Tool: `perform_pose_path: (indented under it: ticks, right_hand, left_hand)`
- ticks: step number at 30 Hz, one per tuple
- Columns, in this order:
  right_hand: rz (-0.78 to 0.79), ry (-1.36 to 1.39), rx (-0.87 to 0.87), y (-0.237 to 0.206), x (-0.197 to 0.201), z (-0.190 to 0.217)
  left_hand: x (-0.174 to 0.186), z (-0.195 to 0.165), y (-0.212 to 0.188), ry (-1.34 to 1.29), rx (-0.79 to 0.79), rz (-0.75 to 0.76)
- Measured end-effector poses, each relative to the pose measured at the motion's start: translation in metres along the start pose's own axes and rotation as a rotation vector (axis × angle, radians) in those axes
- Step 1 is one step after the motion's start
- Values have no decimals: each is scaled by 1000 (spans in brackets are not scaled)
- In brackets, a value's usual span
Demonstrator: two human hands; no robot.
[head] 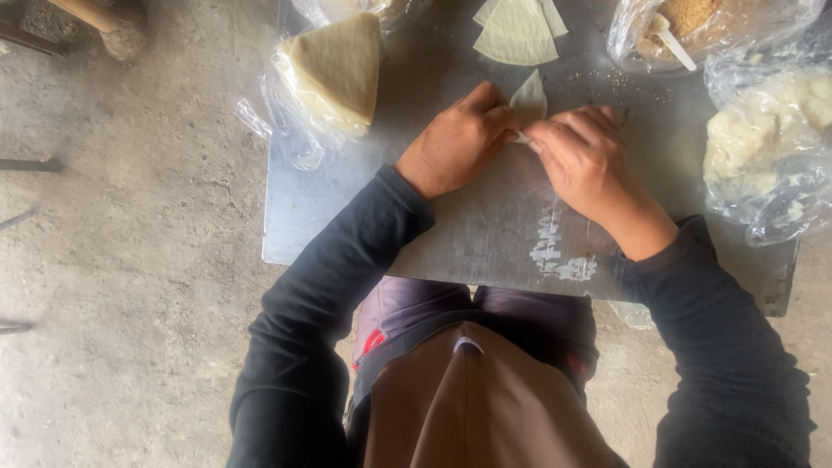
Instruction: The person repeatedly scoops a granular filling into triangular wrappers, folds them into sealed packets, and places them on the table. The process is repeated for multiple units using a small plastic scoop and hand folding.
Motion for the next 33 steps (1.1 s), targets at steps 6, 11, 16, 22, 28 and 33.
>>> perform_pose_path:
  ticks: [6,11,16,22,28,33]
  right_hand:
    - [-41,84,-90,-1,-4,-9]
    - [-68,176,-205,-4,-5,-16]
    - [-51,218,-241,-5,-12,-24]
    - [0,-93,-28,-1,-8,1]
    - [5,-8,-121,2,-2,3]
    - [20,33,-124,0,-9,-5]
  left_hand:
    - [-7,11,3,-38,94,53]
    - [-6,14,4,-11,169,-7]
    - [-6,27,8,-226,323,6]
    - [-1,23,7,-169,303,-37]
    - [3,10,5,-83,166,-29]
    - [-2,9,5,-23,64,47]
Point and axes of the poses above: each hand's wrist, its own y-axis towards the middle knuckle, its own x-axis out of the back of the hand, z = x × y, the point moved 8 cm from there along y, towards the middle knuckle, and after that the axes turned 2 degrees about z, right-handed, at the moved point
